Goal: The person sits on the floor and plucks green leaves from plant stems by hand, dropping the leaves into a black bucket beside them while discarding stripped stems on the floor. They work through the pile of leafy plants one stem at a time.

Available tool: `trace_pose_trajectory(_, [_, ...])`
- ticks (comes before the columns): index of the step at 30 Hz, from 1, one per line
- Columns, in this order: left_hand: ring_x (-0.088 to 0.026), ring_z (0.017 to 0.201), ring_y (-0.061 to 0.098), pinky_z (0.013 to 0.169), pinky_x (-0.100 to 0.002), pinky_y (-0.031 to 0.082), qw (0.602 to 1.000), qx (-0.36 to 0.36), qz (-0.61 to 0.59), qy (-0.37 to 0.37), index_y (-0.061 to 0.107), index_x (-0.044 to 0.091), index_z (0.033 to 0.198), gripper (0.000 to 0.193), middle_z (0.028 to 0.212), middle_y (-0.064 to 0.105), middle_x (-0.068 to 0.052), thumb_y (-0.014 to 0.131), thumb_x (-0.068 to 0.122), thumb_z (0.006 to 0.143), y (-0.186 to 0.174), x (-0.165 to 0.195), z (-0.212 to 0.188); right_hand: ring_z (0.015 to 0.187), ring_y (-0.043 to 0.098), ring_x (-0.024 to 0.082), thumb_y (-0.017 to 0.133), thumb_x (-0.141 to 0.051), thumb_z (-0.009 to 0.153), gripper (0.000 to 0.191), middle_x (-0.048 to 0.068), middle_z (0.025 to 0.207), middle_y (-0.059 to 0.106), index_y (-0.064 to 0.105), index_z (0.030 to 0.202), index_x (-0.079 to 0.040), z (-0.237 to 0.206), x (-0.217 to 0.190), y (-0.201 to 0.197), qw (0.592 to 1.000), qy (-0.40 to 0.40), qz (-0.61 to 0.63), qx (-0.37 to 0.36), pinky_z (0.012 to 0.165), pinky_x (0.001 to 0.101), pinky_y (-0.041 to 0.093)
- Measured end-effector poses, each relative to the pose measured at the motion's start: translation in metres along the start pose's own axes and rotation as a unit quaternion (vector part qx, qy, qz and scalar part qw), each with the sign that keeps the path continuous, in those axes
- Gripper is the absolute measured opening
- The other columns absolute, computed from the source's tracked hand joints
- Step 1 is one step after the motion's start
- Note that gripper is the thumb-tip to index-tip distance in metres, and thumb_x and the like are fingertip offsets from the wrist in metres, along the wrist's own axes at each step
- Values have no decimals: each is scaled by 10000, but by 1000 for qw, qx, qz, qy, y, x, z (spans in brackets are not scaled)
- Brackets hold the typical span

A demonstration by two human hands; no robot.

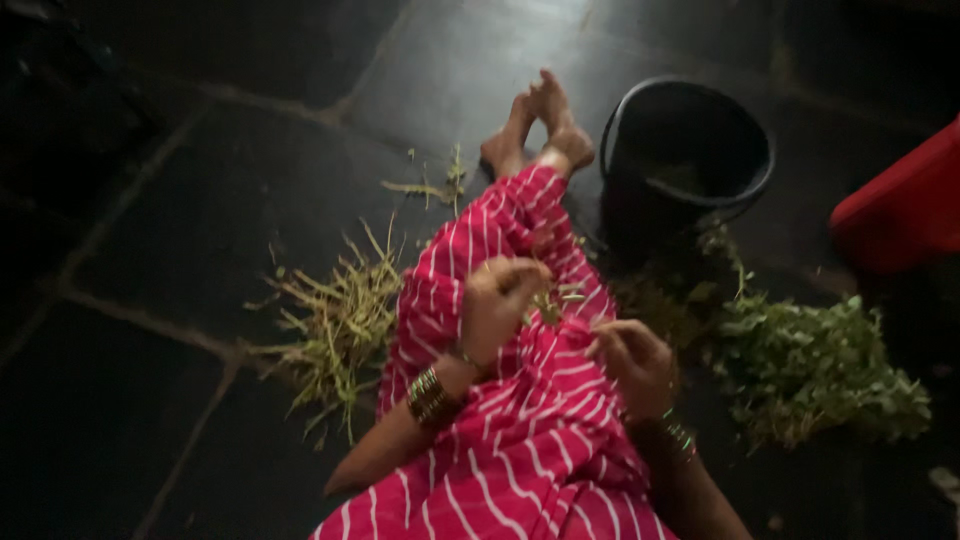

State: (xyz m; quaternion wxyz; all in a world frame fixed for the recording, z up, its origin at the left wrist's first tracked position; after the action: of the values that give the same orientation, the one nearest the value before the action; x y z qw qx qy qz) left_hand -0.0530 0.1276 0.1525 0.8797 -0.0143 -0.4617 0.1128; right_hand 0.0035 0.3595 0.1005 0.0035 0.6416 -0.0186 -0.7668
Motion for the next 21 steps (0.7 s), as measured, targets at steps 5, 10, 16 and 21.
trace_pose_trajectory(5, [-112, 880, 744, 802, -260, 605, 922, -35, -265, -279, 772, 10, 1057, 200, 965, 793, -57, 759, 165, 932, -10, -64, -5, 1327, 578, 236, 670, -118, 1028, 133, 134, 1397, 617, 730, 1074, -8, 6, -31, -1, 970, -171, -174, -22, 1093, 356, 485])
trace_pose_trajectory(10, [-107, 841, 714, 784, -248, 564, 893, -74, -318, -311, 773, -6, 1039, 186, 927, 776, -56, 772, 151, 940, -4, -67, -16, 1133, 662, 198, 583, -205, 1104, 259, 117, 1204, 713, 711, 1201, -3, 16, -32, 10, 989, -28, -138, -47, 1026, 325, 507])
trace_pose_trajectory(16, [-91, 797, 701, 702, -236, 566, 886, -121, -276, -352, 779, 7, 1049, 196, 898, 772, -49, 761, 167, 936, 13, -66, -31, 1065, 687, 127, 534, -205, 1009, 303, 21, 1187, 654, 594, 1255, -38, 34, -25, 56, 971, 24, -141, -193, 792, 287, 626])
trace_pose_trajectory(21, [-133, 782, 748, 673, -281, 622, 905, -23, -210, -370, 771, 19, 1040, 166, 920, 797, -81, 743, 128, 919, 8, -80, -27, 899, 704, 164, 663, -187, 999, 152, 57, 932, 689, 647, 977, -38, 9, -45, 76, 890, -295, -265, -223, 775, 341, 595])
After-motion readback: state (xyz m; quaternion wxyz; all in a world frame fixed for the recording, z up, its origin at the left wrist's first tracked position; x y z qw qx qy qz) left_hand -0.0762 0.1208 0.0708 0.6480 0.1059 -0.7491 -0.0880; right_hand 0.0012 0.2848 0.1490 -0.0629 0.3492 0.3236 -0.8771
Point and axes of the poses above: each hand's wrist, its own z-axis towards the middle knuckle, its own y-axis out of the palm, x = y × z, the point moved 8 cm from there along z, towards the middle knuckle
